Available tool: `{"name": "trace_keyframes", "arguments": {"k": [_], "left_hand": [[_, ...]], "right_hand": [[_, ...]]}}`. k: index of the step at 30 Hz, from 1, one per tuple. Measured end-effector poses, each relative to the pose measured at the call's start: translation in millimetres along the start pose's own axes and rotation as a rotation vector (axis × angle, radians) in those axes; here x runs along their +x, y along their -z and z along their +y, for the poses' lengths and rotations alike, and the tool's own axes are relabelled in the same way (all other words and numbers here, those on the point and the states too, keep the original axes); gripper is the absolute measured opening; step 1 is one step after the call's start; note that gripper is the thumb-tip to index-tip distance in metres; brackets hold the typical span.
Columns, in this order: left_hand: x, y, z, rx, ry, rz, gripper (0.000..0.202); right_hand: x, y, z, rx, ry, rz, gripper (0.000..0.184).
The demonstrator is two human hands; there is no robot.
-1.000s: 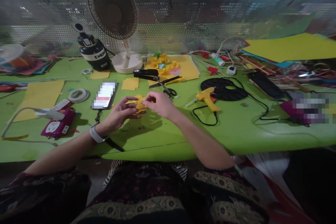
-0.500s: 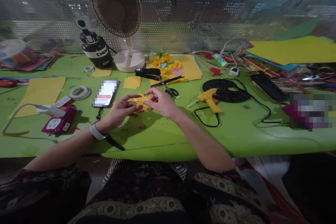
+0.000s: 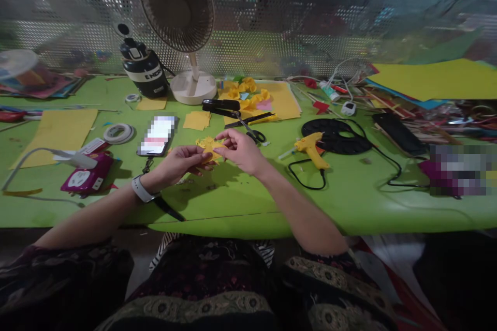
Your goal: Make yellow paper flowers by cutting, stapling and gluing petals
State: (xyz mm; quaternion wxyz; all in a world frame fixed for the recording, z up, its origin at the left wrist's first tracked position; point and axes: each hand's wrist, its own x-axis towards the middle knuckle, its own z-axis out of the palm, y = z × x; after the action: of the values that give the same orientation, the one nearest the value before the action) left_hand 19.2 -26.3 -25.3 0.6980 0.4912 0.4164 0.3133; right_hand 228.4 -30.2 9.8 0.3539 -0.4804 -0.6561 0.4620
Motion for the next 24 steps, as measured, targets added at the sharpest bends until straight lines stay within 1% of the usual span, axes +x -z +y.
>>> {"name": "trace_keyframes", "arguments": {"k": [14, 24], "left_hand": [[-3.2, -1.5, 3.3, 0.013, -0.014, 0.01, 0.029], [-2.1, -0.7, 1.6, 0.02, -0.034, 0.004, 0.027]], "right_hand": [[2.7, -0.8, 4.4, 0.032, 0.014, -0.005, 0.029], [3.0, -0.4, 4.8, 0.014, 0.014, -0.005, 0.028]]}}
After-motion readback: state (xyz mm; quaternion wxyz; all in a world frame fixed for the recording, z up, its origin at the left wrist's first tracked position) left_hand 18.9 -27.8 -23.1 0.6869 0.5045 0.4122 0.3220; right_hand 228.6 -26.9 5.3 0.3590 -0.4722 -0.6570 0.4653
